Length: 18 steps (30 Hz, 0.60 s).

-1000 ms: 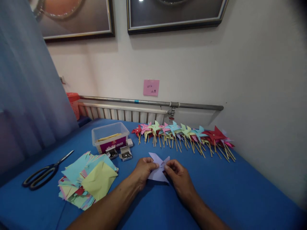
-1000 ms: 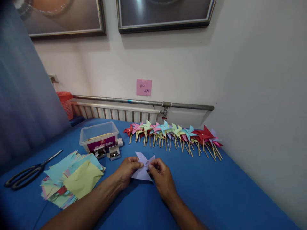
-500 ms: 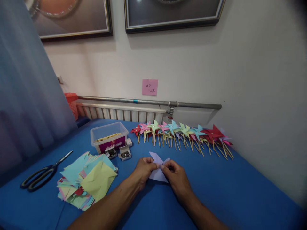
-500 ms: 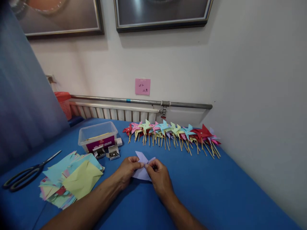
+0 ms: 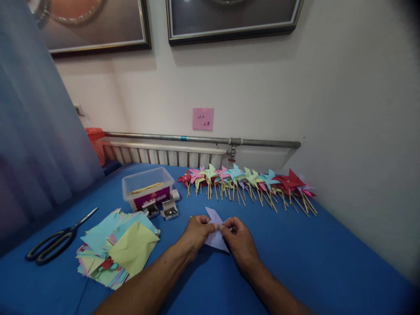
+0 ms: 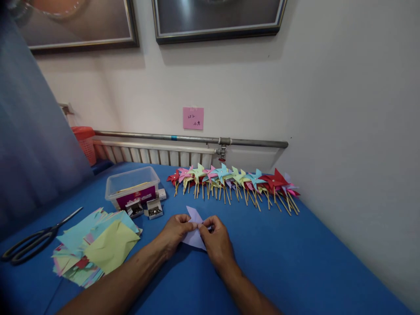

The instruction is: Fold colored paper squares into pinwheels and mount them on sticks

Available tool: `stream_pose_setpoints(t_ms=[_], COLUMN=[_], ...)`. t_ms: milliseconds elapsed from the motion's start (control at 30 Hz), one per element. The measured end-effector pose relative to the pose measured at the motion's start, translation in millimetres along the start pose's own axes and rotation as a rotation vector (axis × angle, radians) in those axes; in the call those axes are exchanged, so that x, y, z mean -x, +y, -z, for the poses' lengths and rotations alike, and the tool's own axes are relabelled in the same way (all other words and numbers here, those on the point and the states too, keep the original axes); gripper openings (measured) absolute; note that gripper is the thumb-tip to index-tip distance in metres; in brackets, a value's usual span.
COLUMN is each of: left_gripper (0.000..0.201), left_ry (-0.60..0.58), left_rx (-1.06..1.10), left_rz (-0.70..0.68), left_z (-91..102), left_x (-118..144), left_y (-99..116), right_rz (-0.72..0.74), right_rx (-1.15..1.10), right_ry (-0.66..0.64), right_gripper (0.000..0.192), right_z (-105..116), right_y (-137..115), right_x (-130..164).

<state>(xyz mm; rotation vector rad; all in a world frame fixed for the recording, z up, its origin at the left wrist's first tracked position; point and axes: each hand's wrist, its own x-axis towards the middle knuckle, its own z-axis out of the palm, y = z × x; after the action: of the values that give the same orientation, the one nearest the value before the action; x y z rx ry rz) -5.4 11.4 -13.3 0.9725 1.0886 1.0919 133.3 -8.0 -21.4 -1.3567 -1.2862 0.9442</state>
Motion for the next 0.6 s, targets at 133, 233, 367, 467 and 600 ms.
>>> stream_pose_setpoints(t_ms=[133,233,367,467,600], left_gripper=[0.032,0.033,0.033,0.033,0.033], left_ry=[-0.012,-0.025,-0.012,-0.008,-0.035], left_rx=[0.012,0.019,-0.011,-0.025,0.014], left_rz=[0.001,0.009,-0.002,0.005,0.031], left_z=[1.1,0.7,0.7,1.6,2.8], left_x=[-3.0,-3.8,-3.6,-3.0,-1.6], left_y=[-4.5,-5.3,-4.5,-3.2,-0.5], right_rz=[-0.057,-0.048,-0.011,0.018,0.036], right_rx=[-0.076,-0.087,-0.052,-0.033,-0.081], right_ry=[0.019,0.029,0.008,0.012,-0.041], right_gripper=[0.026,0.035,0.046,0.049,0.05], right_z=[-1.4,-1.7,-0.5,0.6,1.8], right_y=[1.4,2.2,4.5,6.7,7.0], right_x=[-0.9,-1.7,-2.1,-2.1,-1.6])
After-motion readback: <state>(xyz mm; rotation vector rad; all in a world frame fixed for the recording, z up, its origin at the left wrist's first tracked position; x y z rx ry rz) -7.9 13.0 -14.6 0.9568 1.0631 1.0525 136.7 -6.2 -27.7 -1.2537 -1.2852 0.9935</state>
